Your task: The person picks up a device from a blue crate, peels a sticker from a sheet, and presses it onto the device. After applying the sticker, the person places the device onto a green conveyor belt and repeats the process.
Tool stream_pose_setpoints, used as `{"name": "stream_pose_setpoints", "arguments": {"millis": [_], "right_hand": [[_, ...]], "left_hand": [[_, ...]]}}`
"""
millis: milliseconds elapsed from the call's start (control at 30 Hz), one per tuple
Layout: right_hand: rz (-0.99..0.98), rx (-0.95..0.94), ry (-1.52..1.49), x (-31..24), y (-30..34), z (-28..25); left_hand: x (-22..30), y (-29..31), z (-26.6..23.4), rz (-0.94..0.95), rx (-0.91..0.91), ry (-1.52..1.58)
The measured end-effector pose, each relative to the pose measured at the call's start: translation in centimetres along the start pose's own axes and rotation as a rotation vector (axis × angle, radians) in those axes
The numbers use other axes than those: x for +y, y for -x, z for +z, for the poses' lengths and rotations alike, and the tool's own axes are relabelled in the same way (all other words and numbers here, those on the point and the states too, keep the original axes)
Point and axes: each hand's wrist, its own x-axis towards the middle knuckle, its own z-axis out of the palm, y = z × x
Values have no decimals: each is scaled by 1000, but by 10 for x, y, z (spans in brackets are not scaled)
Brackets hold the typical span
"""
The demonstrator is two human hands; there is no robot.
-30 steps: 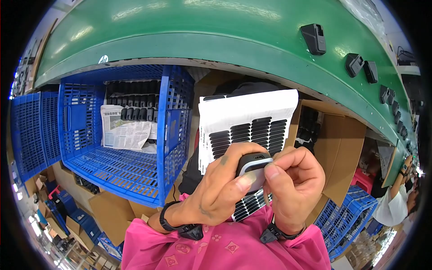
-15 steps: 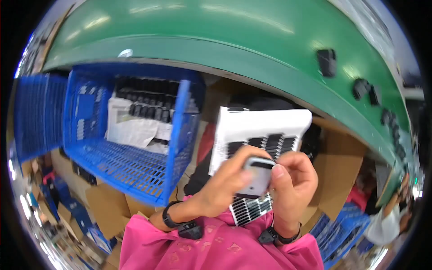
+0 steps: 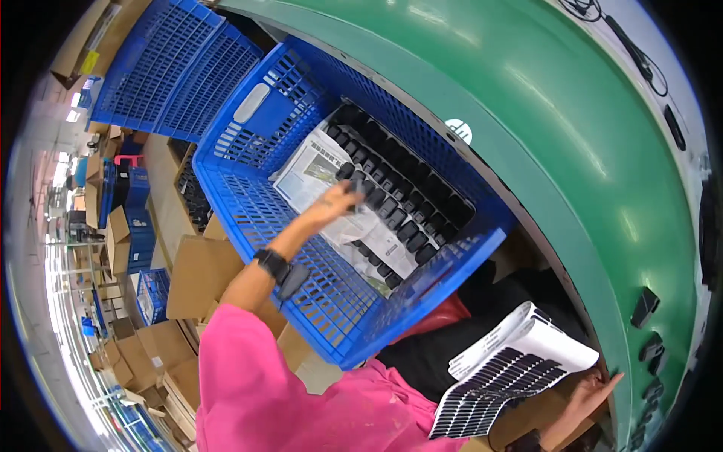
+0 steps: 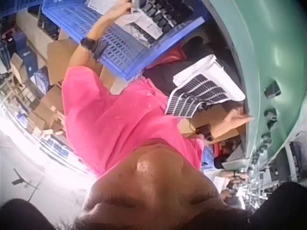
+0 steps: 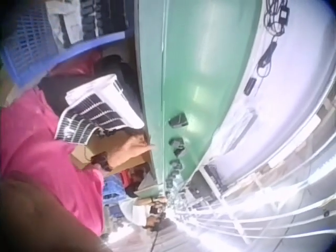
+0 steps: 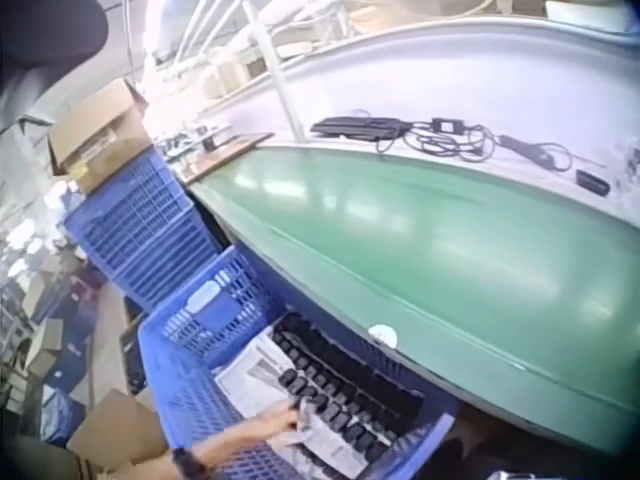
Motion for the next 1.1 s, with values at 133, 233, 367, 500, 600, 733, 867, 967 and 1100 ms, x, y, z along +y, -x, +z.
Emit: {"name": "stream_pose_setpoints", "arguments": {"millis": [133, 233, 367, 500, 600, 733, 867, 967, 1100], "right_hand": [[-120, 239, -42, -1, -9, -14], [-84, 317, -66, -13, -5, -31], [-91, 598, 124, -6, -12, 10], [-98, 446, 227, -31, 2, -74], [-73, 663, 190, -26, -1, -30], [-235, 620, 400, -4, 0, 10], [-92, 299, 390, -58, 11, -145], [-132, 714, 126, -11, 1, 25], [-281, 415, 169, 3, 10, 79]], "left_hand": [[-52, -67, -60, 20, 367, -273], [-84, -110, -83, 9, 420, -458], [-102, -140, -93, 14, 522, -860], [-135, -184, -93, 159, 499, -971], [-159, -197, -109, 165, 358, -1049], [-159, -188, -114, 170, 334, -1029], [-146, -188, -106, 164, 302, -894], [-85, -128, -103, 321, 441, -965], [63, -41, 6, 692, 409, -919]]}}
